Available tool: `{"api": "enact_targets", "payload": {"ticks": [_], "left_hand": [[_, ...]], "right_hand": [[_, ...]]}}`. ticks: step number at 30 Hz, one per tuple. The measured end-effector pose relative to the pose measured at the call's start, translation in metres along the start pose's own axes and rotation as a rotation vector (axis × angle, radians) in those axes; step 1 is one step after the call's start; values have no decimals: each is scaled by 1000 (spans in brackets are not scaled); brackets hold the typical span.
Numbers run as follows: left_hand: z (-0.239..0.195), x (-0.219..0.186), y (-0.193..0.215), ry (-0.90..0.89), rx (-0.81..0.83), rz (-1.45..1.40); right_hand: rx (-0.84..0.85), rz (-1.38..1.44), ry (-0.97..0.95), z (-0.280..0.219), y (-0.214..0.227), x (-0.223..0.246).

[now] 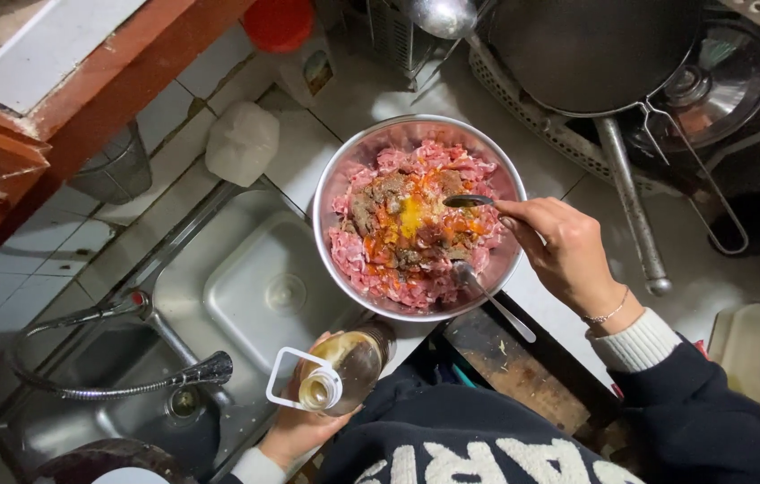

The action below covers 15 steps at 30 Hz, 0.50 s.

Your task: Adding liquid seasoning and various powdered spices from packets into a bowl containing ground meat and eggs.

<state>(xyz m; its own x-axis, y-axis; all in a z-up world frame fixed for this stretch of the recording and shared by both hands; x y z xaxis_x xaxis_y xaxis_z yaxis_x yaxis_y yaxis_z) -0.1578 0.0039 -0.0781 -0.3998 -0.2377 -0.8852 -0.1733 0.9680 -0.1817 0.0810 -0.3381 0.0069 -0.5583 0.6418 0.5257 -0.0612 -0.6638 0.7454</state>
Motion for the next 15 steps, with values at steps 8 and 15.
{"api": "enact_targets", "payload": {"ticks": [8,15], "left_hand": [[79,1,53,-345,312,897],[209,-22,-11,-972,57,892]], "right_hand": [[31,-22,55,19,-2,5],[51,-10,210,55,-22,40]]}}
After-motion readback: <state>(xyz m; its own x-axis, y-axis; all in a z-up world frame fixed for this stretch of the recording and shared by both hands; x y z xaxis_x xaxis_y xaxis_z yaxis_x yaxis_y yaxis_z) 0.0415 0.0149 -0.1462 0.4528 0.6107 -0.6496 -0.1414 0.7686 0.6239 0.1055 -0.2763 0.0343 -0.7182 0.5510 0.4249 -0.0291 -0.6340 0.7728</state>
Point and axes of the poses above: each hand's wrist, its own z-axis towards the middle knuckle, its own y-axis out of the back of the hand, x = y × z, the point moved 2 cm from there along z, towards the middle knuckle, and after that the axes turned 4 degrees about -z, right-handed, at the moved point
